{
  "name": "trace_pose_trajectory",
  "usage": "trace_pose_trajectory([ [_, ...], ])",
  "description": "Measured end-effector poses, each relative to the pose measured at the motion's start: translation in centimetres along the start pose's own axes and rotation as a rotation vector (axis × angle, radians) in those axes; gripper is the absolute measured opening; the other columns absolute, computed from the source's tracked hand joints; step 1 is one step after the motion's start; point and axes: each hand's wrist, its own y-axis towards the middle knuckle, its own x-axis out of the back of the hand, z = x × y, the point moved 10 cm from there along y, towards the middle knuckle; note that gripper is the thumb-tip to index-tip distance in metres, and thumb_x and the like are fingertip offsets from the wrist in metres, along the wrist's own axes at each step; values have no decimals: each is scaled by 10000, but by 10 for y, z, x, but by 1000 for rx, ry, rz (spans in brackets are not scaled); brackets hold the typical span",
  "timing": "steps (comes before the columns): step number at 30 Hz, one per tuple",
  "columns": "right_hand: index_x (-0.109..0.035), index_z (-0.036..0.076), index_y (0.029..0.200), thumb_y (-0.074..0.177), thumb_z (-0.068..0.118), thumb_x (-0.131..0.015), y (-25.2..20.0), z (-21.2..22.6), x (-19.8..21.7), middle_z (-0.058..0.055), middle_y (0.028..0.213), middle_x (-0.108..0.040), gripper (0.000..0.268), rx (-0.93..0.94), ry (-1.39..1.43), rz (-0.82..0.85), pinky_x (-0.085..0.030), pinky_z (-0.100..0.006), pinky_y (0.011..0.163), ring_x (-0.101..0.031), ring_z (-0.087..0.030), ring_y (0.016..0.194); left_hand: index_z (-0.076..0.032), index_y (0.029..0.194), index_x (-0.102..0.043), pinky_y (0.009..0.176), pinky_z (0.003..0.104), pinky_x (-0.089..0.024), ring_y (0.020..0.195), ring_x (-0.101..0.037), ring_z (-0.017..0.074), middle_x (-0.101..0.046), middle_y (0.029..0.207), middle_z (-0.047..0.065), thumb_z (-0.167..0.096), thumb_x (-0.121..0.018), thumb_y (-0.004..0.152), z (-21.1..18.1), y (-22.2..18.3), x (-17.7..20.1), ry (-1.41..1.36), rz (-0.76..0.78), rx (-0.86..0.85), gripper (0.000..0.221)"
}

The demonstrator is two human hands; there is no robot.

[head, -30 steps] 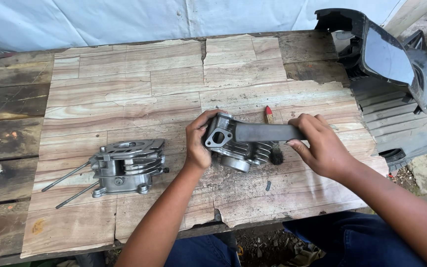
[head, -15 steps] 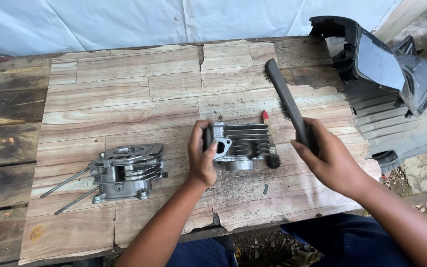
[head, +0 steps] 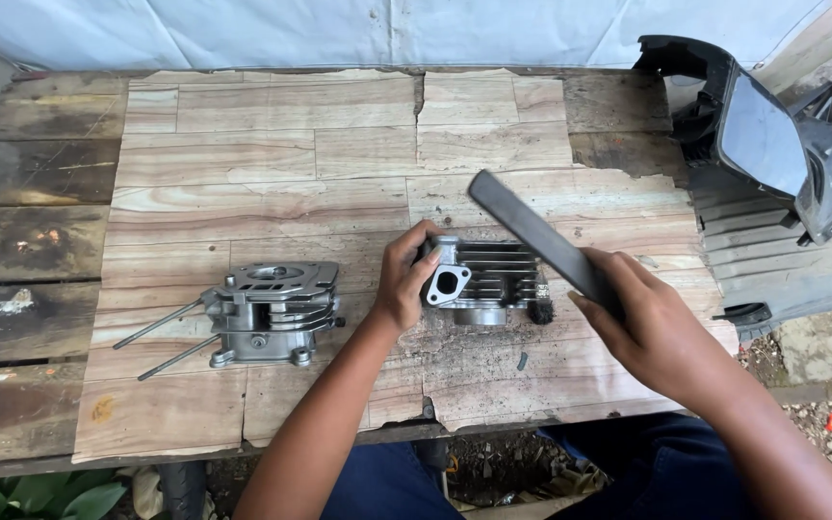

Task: Using a metal file to smooth and reshape the edges of an engine cylinder component.

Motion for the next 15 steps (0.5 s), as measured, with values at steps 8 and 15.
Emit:
trace_pose_trajectory([
  [8, -537, -4, 1318, 912, 186, -621, 10, 8, 11, -144, 1078, -704, 456, 24, 17, 0, -557, -421, 645, -712, -281, 709, -103, 896, -533, 562, 314, -386, 620, -442, 134, -483, 701, -7, -481, -433, 918, -12, -2, -1, 31, -31, -6, 392],
  [15, -540, -24, 1315, 908, 119, -627, 5, 1, 33, -147, 994, -673, 439, 34, 44, -116, -487, -410, 657, -625, -287, 706, -100, 869, -526, 579, 319, -394, 616, -445, 136, -493, 688, -7, -554, -438, 906, -10, -2, 1, 26, -54, 9, 464],
])
